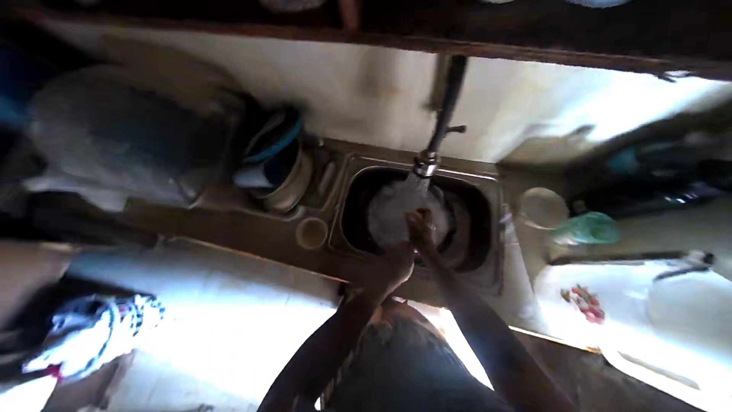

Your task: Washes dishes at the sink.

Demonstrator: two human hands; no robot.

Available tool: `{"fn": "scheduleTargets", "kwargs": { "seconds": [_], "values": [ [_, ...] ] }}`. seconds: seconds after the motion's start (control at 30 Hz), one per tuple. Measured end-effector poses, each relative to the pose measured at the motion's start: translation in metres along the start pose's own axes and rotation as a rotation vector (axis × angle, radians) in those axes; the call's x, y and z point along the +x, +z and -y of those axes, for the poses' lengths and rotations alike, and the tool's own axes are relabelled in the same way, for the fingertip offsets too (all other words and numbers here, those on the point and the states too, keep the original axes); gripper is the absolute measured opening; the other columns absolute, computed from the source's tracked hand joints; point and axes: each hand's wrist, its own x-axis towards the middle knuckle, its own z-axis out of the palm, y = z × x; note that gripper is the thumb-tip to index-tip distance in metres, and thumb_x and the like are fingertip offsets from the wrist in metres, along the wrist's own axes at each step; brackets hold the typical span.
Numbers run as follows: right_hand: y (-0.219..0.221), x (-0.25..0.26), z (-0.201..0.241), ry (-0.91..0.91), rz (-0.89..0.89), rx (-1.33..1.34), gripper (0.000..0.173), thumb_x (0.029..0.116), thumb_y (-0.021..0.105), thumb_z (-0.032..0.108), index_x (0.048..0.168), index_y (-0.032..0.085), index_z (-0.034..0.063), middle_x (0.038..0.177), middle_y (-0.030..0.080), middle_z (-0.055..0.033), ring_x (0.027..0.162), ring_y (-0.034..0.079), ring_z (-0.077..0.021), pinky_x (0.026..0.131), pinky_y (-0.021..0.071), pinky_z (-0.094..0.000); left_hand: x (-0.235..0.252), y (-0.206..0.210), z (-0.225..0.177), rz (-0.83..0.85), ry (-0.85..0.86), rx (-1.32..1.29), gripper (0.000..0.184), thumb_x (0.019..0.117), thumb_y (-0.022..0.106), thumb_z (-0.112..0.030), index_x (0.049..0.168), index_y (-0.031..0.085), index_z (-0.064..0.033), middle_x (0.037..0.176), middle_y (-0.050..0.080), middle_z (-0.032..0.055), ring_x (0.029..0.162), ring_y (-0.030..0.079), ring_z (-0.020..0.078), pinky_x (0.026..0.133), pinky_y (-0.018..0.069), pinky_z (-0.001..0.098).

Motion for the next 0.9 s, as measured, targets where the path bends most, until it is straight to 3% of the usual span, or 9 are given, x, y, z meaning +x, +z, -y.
{"fn": "scheduleTargets", "kwargs": {
  "seconds": [0.13, 0.23, 0.33, 0.43, 0.53, 0.6, 0.67, 0.77, 0.9],
  "values": [
    [0.004, 0.014, 0.015, -0.095, 0.033, -0.149, 0.045, 0.1076, 0.053, 0.030, 0.133, 0.056, -0.0064, 0.120, 0.066, -0.0279, 0.110, 0.066, -0.0415, 0.097, 0.0514, -0.0576, -0.007, -0.014, 0.005, -0.014, -0.092, -0.061, 0.040, 0.1121, 0.035, -0.020, 0.134, 0.059, 0.0031, 0.130, 0.063, 0.0239, 0.124, 0.060, 0.0326, 0.108, 0.0440, 0.0464],
    [0.007, 0.019, 0.021, 0.047, 0.171, -0.015, 0.058, 0.1030, 0.062, 0.039, 0.140, 0.048, -0.0034, 0.117, 0.068, -0.0233, 0.098, 0.072, -0.0323, 0.087, 0.0592, -0.0479, -0.005, -0.031, 0.010, 0.025, -0.092, -0.064, 0.041, 0.1127, 0.032, -0.020, 0.136, 0.058, 0.0020, 0.131, 0.062, 0.0225, 0.123, 0.060, 0.0308, 0.108, 0.0439, 0.0458],
    [-0.004, 0.023, 0.020, 0.188, 0.247, 0.000, 0.056, 0.1000, 0.068, 0.033, 0.139, 0.052, -0.0033, 0.122, 0.067, -0.0235, 0.104, 0.069, -0.0318, 0.091, 0.0571, -0.0469, -0.003, -0.037, 0.038, 0.023, -0.053, -0.133, 0.040, 0.1119, 0.034, -0.019, 0.128, 0.064, 0.0023, 0.123, 0.065, 0.0200, 0.111, 0.062, 0.0260, 0.101, 0.0458, 0.0417],
    [-0.022, 0.025, -0.007, 0.234, 0.134, 0.021, 0.048, 0.0993, 0.068, 0.021, 0.137, 0.054, -0.0050, 0.132, 0.060, -0.0281, 0.118, 0.061, -0.0373, 0.101, 0.0496, -0.0518, 0.005, -0.039, 0.069, -0.016, -0.093, -0.203, 0.039, 0.1119, 0.036, -0.022, 0.125, 0.065, 0.0013, 0.112, 0.066, 0.0161, 0.094, 0.061, 0.0204, 0.090, 0.0491, 0.0374],
    [-0.030, 0.024, -0.032, 0.306, 0.035, 0.067, 0.039, 0.1051, 0.055, 0.014, 0.139, 0.052, -0.0054, 0.131, 0.060, -0.0264, 0.115, 0.061, -0.0330, 0.099, 0.0502, -0.0475, 0.023, -0.049, 0.074, -0.004, -0.171, -0.253, 0.038, 0.1120, 0.038, -0.024, 0.128, 0.062, 0.0009, 0.099, 0.063, 0.0129, 0.080, 0.058, 0.0175, 0.078, 0.0494, 0.0340],
    [-0.031, 0.026, -0.029, 0.359, 0.028, -0.071, 0.044, 0.1077, 0.053, 0.024, 0.140, 0.054, -0.0051, 0.141, 0.056, -0.0272, 0.130, 0.056, -0.0366, 0.110, 0.0435, -0.0513, 0.037, -0.067, 0.068, 0.044, -0.137, -0.211, 0.044, 0.1102, 0.043, -0.023, 0.146, 0.048, 0.0019, 0.125, 0.063, 0.0215, 0.107, 0.063, 0.0263, 0.096, 0.0504, 0.0405],
    [-0.032, 0.034, -0.027, 0.356, 0.067, -0.283, 0.051, 0.1069, 0.055, 0.034, 0.139, 0.056, -0.0053, 0.145, 0.055, -0.0271, 0.138, 0.051, -0.0387, 0.116, 0.0380, -0.0537, 0.044, -0.088, 0.069, 0.016, -0.080, -0.200, 0.059, 0.1071, 0.053, -0.023, 0.156, 0.033, 0.0037, 0.150, 0.047, 0.0289, 0.138, 0.049, 0.0389, 0.116, 0.0370, 0.0513],
    [-0.033, 0.060, -0.060, 0.266, 0.118, -0.579, 0.046, 0.1038, 0.061, 0.032, 0.133, 0.064, -0.0029, 0.141, 0.059, -0.0274, 0.136, 0.052, -0.0441, 0.114, 0.0378, -0.0617, 0.021, -0.127, 0.085, -0.092, -0.069, -0.277, 0.054, 0.1077, 0.052, -0.017, 0.156, 0.035, 0.0000, 0.152, 0.047, 0.0249, 0.137, 0.050, 0.0365, 0.114, 0.0394, 0.0489],
    [-0.025, 0.075, -0.079, 0.329, 0.182, -0.643, 0.045, 0.1013, 0.065, 0.031, 0.130, 0.064, -0.0040, 0.138, 0.060, -0.0280, 0.132, 0.055, -0.0420, 0.112, 0.0411, -0.0603, -0.035, -0.143, 0.169, -0.384, 0.026, -0.392, 0.040, 0.1049, 0.049, -0.007, 0.143, 0.051, 0.0053, 0.137, 0.059, 0.0244, 0.123, 0.061, 0.0294, 0.105, 0.0495, 0.0414]
  ]
}}
